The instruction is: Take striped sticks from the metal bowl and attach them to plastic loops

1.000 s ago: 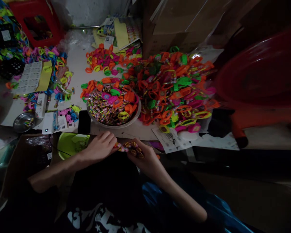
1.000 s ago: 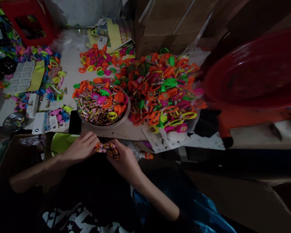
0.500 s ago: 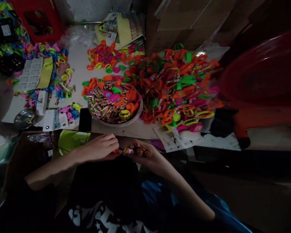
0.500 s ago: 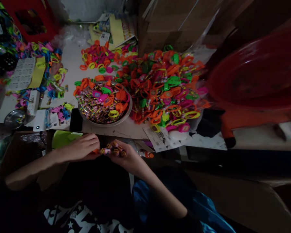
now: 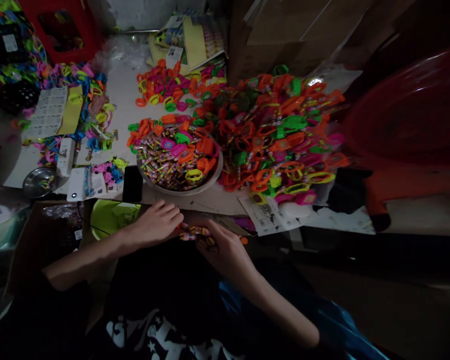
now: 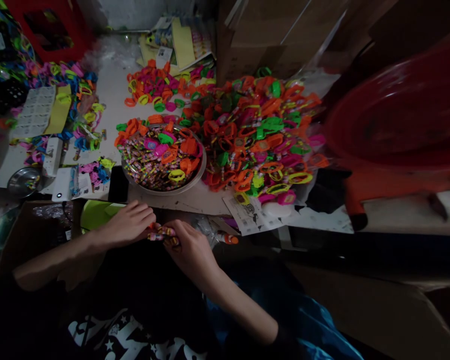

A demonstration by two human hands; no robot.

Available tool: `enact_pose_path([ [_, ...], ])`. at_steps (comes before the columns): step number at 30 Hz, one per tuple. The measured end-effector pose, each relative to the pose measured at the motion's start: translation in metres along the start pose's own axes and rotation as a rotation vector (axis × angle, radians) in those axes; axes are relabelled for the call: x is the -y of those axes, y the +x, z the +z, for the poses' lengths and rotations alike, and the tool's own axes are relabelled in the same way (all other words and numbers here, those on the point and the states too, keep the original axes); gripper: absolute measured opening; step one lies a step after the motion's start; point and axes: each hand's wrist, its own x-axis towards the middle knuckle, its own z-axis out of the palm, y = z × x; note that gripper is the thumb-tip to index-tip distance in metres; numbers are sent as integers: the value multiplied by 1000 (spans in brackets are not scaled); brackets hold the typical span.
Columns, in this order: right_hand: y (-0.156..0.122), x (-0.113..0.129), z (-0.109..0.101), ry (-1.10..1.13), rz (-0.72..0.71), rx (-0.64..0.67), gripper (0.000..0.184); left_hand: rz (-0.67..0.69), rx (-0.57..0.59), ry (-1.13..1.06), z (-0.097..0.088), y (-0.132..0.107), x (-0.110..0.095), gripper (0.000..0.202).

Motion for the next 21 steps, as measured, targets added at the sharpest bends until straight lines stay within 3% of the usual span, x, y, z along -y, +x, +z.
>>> enact_pose_path([
  [4,-3,0,0,-33,-62,-16,16,13,22,-38,-2,0,1,24],
  [11,4,-4,-12,261,120,153,10,134,-77,-199,0,-2,7,24],
  [14,5,-4,-9,219,115,99,10,35,-21,-259,0,-3,6,26],
  [18,-1,-1,1,-9,-11,-32,18,-159,126,-241,0,-2,0,32],
  [21,-4,-1,3,-38,-28,-28,17,-172,142,-227,0,-1,-2,35],
])
